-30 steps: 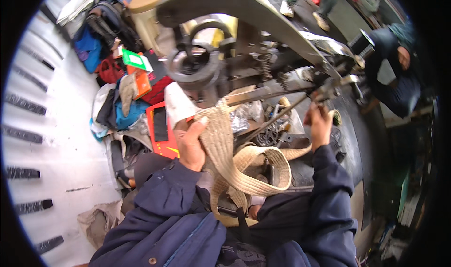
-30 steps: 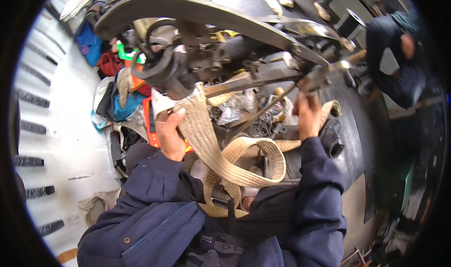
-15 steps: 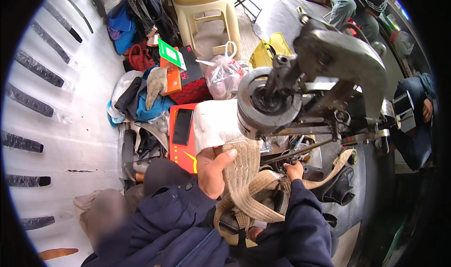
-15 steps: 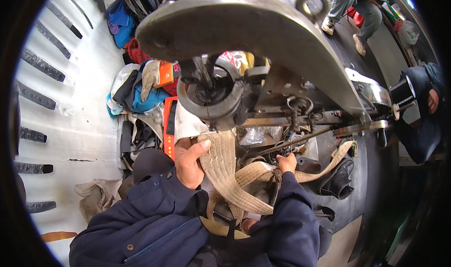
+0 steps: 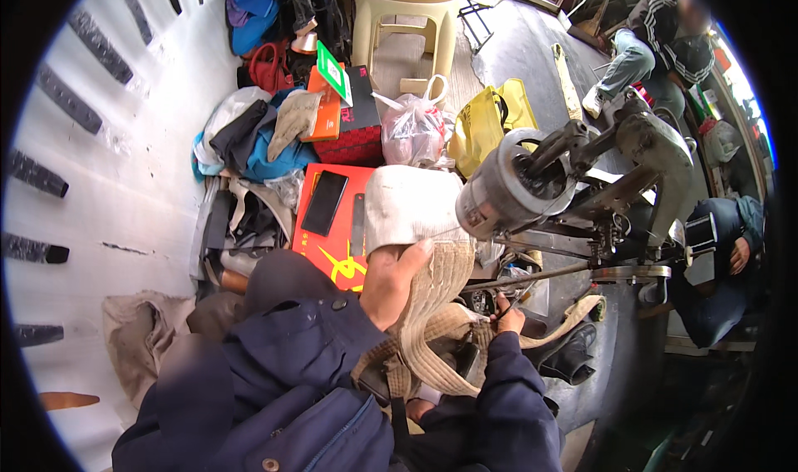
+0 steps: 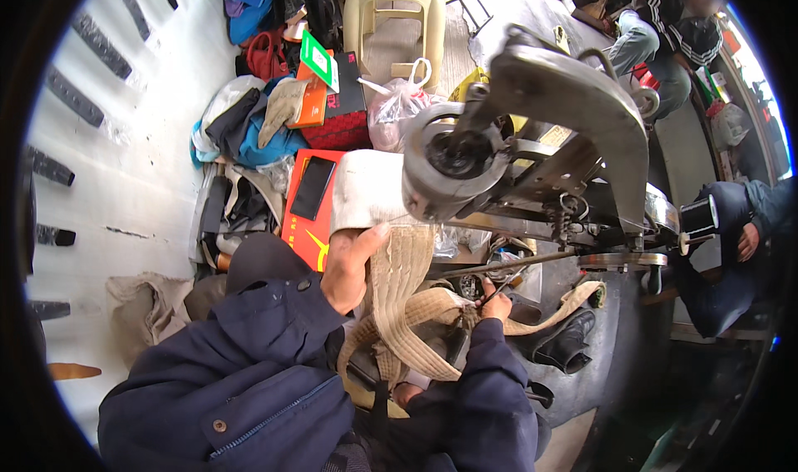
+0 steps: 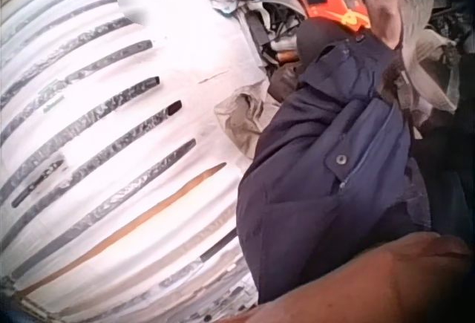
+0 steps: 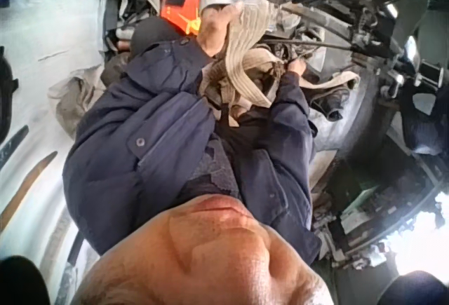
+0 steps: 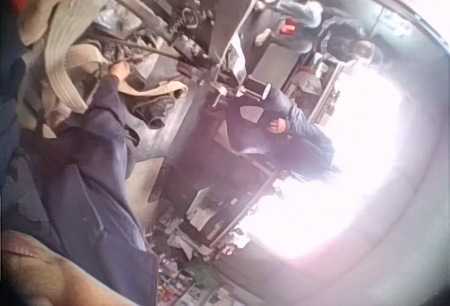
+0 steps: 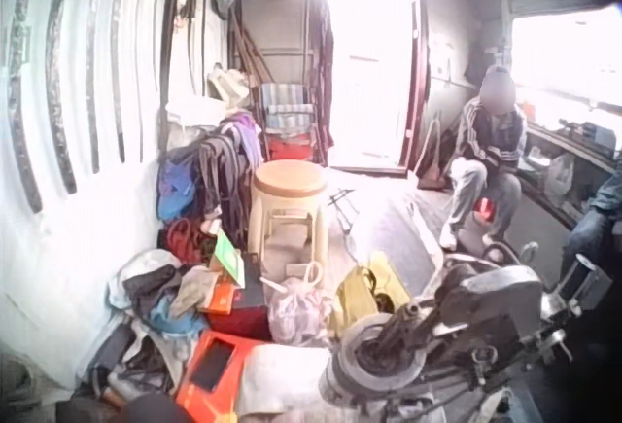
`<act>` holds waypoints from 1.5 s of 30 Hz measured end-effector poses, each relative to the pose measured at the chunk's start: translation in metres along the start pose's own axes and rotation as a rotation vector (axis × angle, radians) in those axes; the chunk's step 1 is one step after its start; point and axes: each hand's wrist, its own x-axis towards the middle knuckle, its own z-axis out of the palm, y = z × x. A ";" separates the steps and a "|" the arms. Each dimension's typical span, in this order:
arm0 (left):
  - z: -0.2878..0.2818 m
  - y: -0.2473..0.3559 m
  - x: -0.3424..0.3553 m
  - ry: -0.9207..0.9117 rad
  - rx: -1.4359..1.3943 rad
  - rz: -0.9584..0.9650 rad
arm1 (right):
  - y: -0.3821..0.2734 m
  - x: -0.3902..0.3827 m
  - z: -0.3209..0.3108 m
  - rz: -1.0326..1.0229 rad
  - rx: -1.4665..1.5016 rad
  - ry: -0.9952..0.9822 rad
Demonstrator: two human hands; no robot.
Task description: The person aligns a beige woven strap with a white fabric piece and sews them together using a sewing machine. They repeatedly adjust the strap and fabric under the needle, feed the material through, and rotate the handwheel to stitch the seam.
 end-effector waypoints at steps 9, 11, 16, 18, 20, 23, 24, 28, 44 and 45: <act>-0.006 0.000 -0.003 0.011 -0.115 -0.143 | -0.051 -0.229 0.020 -0.383 0.208 -0.177; -0.011 -0.001 -0.001 0.029 -0.168 -0.110 | -0.081 -0.274 0.021 -0.335 0.228 -0.406; -0.017 -0.007 0.000 0.121 -0.149 -0.184 | -0.133 -0.334 0.031 0.068 0.273 -1.053; -0.017 -0.010 0.004 0.145 -0.186 -0.162 | -0.140 -0.332 0.050 0.197 0.388 -1.256; -0.019 -0.014 0.009 0.144 -0.167 -0.109 | -0.145 -0.326 0.063 0.402 0.561 -1.433; -0.020 -0.019 0.017 0.116 -0.188 -0.077 | -0.150 -0.321 0.073 0.436 0.539 -1.293; -0.019 -0.020 0.019 0.111 -0.204 -0.029 | -0.151 -0.320 0.076 0.472 0.587 -1.274; -0.020 -0.022 0.020 0.102 -0.211 -0.051 | -0.155 -0.320 0.084 0.481 0.629 -1.264; -0.022 -0.022 0.023 0.060 -0.181 0.004 | -0.168 -0.323 0.082 0.494 0.590 -1.230; -0.023 -0.022 0.023 0.052 -0.190 0.018 | -0.167 -0.321 0.082 0.494 0.595 -1.242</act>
